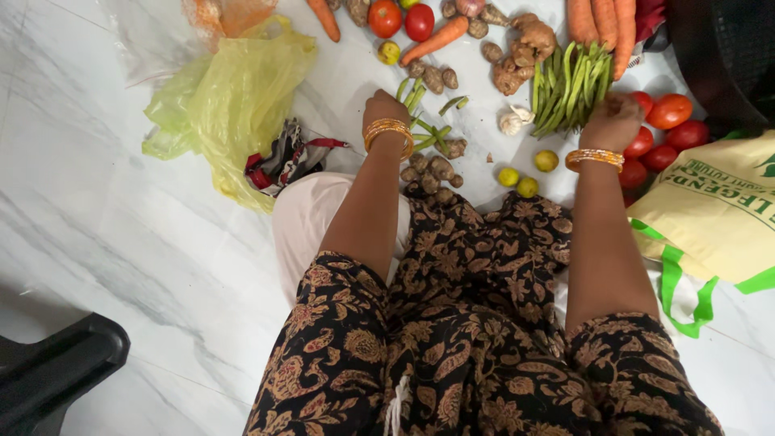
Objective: The person sits on the floor and sorts a variety of vegetables, including green beans, ginger, tomatoes, carrots, onions, and garlic, into separate piles by type. The person handles each item by hand, moving them from a mixed spread into organized groups.
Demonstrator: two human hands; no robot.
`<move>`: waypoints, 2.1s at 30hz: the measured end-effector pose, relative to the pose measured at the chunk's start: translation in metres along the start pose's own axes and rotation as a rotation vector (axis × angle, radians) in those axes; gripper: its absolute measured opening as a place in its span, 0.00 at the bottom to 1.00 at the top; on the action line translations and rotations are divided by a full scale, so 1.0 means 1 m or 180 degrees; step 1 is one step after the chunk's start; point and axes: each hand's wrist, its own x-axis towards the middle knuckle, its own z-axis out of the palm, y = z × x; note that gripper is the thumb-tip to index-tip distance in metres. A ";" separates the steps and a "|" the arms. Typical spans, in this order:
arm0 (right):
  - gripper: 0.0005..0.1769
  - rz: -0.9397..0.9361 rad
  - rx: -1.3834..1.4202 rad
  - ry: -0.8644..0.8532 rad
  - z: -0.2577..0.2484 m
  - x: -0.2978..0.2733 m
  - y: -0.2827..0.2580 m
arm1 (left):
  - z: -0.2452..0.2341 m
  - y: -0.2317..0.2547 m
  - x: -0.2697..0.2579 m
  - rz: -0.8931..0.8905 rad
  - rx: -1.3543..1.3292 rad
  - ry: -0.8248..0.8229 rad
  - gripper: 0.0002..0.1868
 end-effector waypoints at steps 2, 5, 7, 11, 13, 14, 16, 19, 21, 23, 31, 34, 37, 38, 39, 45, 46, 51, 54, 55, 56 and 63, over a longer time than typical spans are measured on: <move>0.12 -0.0352 -0.0139 0.0169 -0.005 -0.006 -0.024 | -0.007 0.003 -0.004 -0.0110 0.0003 -0.0077 0.15; 0.13 -0.0536 0.0413 0.0029 -0.011 -0.024 -0.070 | -0.023 0.010 -0.016 -0.0083 -0.0064 -0.0226 0.17; 0.11 -0.0603 0.0839 -0.0303 -0.012 -0.047 -0.104 | -0.030 0.015 -0.031 0.0234 -0.0097 -0.0219 0.15; 0.12 0.0601 0.2123 -0.1859 -0.002 -0.097 -0.171 | -0.021 0.007 -0.068 0.1153 -0.0960 -0.0331 0.14; 0.12 0.1016 0.2471 -0.2323 -0.001 -0.120 -0.197 | -0.007 -0.003 -0.083 0.1063 -0.1529 -0.0790 0.14; 0.09 0.1074 0.2676 -0.2461 -0.001 -0.128 -0.205 | 0.001 -0.007 -0.086 0.1017 -0.1812 -0.1022 0.14; 0.07 0.1299 0.2792 -0.2433 -0.001 -0.142 -0.215 | 0.019 -0.010 -0.086 0.1179 -0.1955 -0.0943 0.14; 0.05 0.1446 0.2755 -0.2365 0.001 -0.146 -0.208 | 0.044 -0.007 -0.084 0.1372 -0.2088 -0.1020 0.14; 0.05 0.1484 0.2653 -0.2246 0.003 -0.138 -0.190 | 0.053 -0.001 -0.080 0.1462 -0.1959 -0.1123 0.13; 0.05 0.1542 0.2530 -0.2075 0.005 -0.128 -0.165 | 0.052 0.005 -0.075 0.1508 -0.1640 -0.1222 0.12; 0.03 0.0606 0.1733 -0.0184 0.001 -0.017 -0.029 | -0.017 0.012 -0.020 -0.0024 -0.0186 -0.0102 0.15; 0.02 0.0840 0.0872 -0.0163 0.001 -0.001 0.003 | -0.024 0.015 -0.022 -0.0006 0.0162 -0.0175 0.17; 0.03 0.0851 0.0957 -0.0145 0.009 0.005 0.018 | -0.021 0.020 -0.024 0.0083 0.0456 -0.0146 0.21; 0.02 0.0821 0.0877 -0.0239 0.010 0.003 0.021 | -0.018 0.020 -0.025 0.0094 0.0500 -0.0123 0.21; 0.02 0.0791 0.0800 -0.0334 0.011 0.001 0.023 | -0.015 0.019 -0.024 0.0104 0.0545 -0.0099 0.21; 0.10 0.0262 0.0569 0.0166 0.009 -0.012 0.008 | -0.003 0.013 -0.012 0.0222 0.0657 -0.0128 0.20; 0.13 -0.0011 0.0347 0.0388 0.007 -0.017 0.003 | -0.003 0.011 -0.012 0.0269 0.0688 -0.0144 0.20; 0.10 0.0661 0.2264 -0.0040 0.006 -0.038 -0.050 | -0.022 0.016 -0.021 0.0404 0.0515 -0.0268 0.16; 0.12 0.0754 0.2816 -0.0778 0.002 -0.063 -0.103 | -0.048 0.018 -0.037 0.0652 0.0475 -0.0270 0.14; 0.10 0.1005 0.2626 -0.1195 -0.002 -0.073 -0.123 | -0.056 0.015 -0.044 0.0727 0.0484 -0.0295 0.13; 0.09 0.1249 0.2426 -0.1613 -0.005 -0.082 -0.144 | -0.064 0.009 -0.050 0.0890 0.0243 -0.0282 0.13; 0.09 0.1084 0.2700 -0.3069 -0.015 -0.135 -0.247 | -0.054 -0.029 -0.084 0.1460 -0.1644 -0.0906 0.12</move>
